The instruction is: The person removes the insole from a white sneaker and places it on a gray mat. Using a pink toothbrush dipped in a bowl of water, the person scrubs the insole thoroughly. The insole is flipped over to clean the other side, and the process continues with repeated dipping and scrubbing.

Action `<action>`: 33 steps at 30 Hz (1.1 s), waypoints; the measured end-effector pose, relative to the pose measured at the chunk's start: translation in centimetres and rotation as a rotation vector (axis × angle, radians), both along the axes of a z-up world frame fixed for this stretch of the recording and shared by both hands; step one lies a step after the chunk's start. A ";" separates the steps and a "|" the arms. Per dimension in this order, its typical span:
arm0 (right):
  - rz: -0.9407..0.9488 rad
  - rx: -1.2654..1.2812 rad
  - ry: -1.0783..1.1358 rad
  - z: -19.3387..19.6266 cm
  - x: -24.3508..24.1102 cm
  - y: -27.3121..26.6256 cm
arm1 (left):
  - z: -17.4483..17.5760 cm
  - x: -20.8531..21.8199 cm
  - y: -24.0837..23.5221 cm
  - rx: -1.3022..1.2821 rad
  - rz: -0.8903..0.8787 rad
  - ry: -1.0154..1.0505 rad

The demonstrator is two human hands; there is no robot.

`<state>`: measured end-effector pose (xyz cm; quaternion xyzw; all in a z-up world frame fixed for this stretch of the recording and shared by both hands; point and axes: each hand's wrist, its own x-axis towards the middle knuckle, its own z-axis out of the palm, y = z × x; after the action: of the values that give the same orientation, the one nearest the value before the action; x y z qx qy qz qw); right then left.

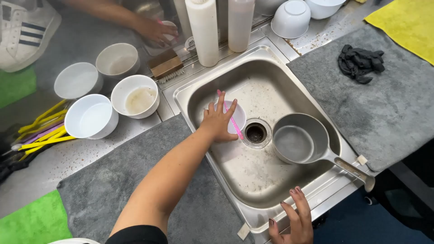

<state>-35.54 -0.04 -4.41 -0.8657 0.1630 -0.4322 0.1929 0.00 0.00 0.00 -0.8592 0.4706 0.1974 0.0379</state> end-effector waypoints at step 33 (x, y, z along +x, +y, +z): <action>1.213 0.238 0.469 8.8 9.4 20.5 | 11.7 -9.9 59.8 -0.386 1.406 -0.016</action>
<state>-26.17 20.44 4.40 -0.8480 -0.2690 -0.0261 0.4559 -9.93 59.83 11.66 -0.9512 -0.1664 0.0825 -0.2465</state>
